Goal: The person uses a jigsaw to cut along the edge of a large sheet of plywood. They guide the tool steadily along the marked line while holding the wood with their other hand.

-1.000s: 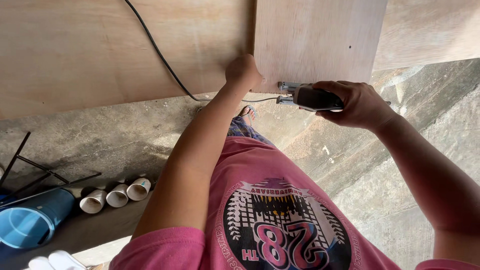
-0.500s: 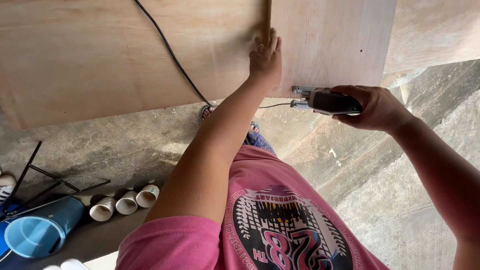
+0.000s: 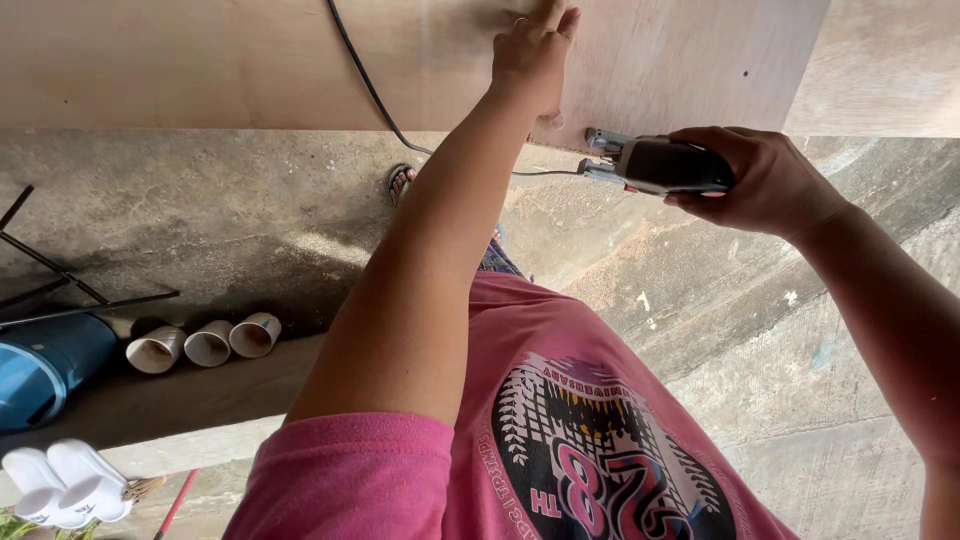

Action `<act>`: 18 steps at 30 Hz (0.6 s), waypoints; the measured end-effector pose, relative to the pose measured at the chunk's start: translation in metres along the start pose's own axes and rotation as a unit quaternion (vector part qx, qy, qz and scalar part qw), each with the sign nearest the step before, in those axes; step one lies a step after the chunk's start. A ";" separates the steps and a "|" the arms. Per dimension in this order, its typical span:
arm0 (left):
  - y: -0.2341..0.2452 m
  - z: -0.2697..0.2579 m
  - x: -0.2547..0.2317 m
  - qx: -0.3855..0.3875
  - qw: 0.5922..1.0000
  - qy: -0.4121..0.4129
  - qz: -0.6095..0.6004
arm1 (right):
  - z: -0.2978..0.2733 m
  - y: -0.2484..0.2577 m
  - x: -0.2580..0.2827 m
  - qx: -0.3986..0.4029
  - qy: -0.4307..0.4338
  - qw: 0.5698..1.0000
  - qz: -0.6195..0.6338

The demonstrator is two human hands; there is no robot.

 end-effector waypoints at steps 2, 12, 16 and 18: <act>-0.012 0.009 0.003 -0.017 1.000 0.006 -0.004 | -0.001 -0.003 0.001 0.004 0.000 1.000 0.000; -0.035 0.015 0.006 0.028 0.976 0.063 -0.206 | -0.010 -0.007 0.008 -0.014 0.017 1.000 0.006; -0.028 -0.001 0.008 0.046 0.962 0.098 -0.252 | -0.011 -0.007 0.006 -0.015 0.034 0.999 -0.016; -0.028 -0.009 0.012 0.068 0.935 0.146 -0.317 | -0.008 -0.006 0.008 -0.001 0.014 1.000 0.002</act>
Point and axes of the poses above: each hand's wrist, its own z-axis towards the middle knuckle, its own y-axis out of the back of the hand, x = y × z, the point moved 10 cm from there along z, towards the middle knuckle, and after that the axes turned 12 degrees about z, right-handed, at the moved point
